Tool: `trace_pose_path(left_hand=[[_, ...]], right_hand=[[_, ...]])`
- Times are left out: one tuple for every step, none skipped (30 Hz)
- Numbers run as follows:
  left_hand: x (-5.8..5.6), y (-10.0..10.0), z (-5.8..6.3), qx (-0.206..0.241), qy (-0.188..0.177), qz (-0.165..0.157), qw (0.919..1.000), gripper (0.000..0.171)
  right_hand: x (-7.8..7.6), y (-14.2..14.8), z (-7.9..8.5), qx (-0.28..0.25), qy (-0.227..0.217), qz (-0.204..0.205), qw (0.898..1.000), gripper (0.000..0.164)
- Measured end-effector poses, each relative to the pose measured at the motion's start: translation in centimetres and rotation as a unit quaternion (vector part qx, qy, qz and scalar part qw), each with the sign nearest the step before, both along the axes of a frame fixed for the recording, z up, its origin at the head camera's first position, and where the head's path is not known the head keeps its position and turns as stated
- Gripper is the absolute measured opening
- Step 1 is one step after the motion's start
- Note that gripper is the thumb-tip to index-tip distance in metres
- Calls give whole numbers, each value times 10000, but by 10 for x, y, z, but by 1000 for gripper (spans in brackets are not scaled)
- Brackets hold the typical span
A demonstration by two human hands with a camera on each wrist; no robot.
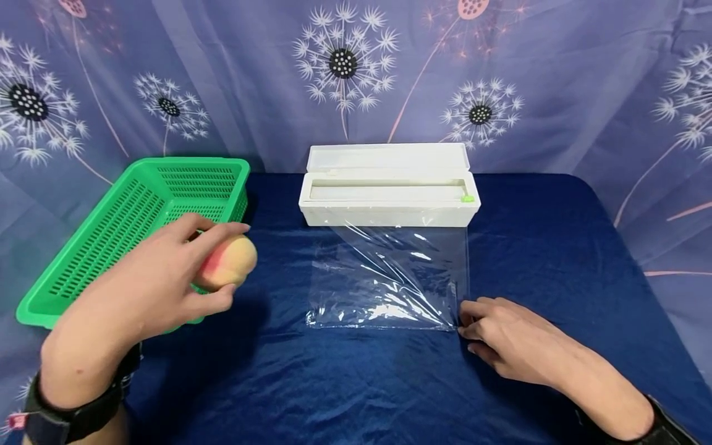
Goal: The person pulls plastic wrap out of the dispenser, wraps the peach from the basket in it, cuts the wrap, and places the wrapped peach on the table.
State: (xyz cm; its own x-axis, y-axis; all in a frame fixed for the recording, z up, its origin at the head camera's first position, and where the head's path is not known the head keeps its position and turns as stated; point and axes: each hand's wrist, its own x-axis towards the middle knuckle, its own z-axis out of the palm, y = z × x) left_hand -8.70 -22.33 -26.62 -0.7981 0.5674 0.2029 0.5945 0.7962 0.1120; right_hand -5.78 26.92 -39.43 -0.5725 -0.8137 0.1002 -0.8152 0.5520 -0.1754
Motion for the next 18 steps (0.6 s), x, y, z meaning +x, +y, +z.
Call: trace_pose_path(left_hand=[[0, 5, 1, -3, -123, -8, 9999, 76], [-1, 10, 2, -13, -259, -26, 9997, 75], [-1, 15, 2, 8, -368, -34, 9993, 75], [-2, 20, 3, 28, -482, -72, 9988, 75], [-4, 25, 3, 35, -559, -118, 9984, 74], [-5, 29, 3, 37, -630, -149, 9979, 74], [-5, 34, 3, 28, -673, -195, 9975, 74], [-6, 38, 3, 31, -687, -244, 9973, 73], [-7, 42, 3, 33, -680, -304, 9972, 73], [-8, 46, 2, 35, -687, -364, 9970, 73], [-8, 49, 1, 37, -688, -411, 9968, 73], [-8, 53, -1, 47, -696, -455, 9965, 73], [-9, 56, -2, 51, -715, -513, 9961, 74], [-10, 60, -4, 65, -742, -564, 9956, 74], [-11, 63, -6, 83, -755, -623, 9952, 76], [-12, 66, -9, 111, -805, -659, 9945, 77], [-13, 70, -11, 120, -825, -695, 9941, 78], [-14, 73, -13, 135, -839, -739, 9936, 80]], right_hand=[[0, 0, 0, -9, 4, 5, 10000, 19], [-1, -1, 0, -20, 8, 9, 10000, 19], [-1, -1, -1, -24, 11, 10, 10000, 19], [-1, -1, -1, -28, 10, 8, 10000, 19], [-1, -1, -1, -38, 9, 10, 10000, 19], [0, -1, -1, -38, 12, 12, 10000, 19], [0, -1, -1, -29, 19, 18, 10000, 19], [0, -1, -1, -22, 22, 16, 10000, 19], [0, -1, -1, -7, 20, 14, 10000, 19], [0, -1, 0, 8, 14, 7, 10000, 19], [0, -1, 0, 20, 8, -4, 10000, 18], [0, 0, 0, 31, 0, -15, 10000, 18], [0, 0, 0, 37, -9, -27, 10000, 18], [0, -1, 0, 31, -19, -48, 10000, 18], [0, -1, 0, 18, -23, -64, 10000, 18], [0, -1, 0, 0, -26, -79, 10000, 18], [0, -1, 0, -22, -21, -92, 10000, 18], [0, -1, 0, -46, -5, -98, 9999, 18]])
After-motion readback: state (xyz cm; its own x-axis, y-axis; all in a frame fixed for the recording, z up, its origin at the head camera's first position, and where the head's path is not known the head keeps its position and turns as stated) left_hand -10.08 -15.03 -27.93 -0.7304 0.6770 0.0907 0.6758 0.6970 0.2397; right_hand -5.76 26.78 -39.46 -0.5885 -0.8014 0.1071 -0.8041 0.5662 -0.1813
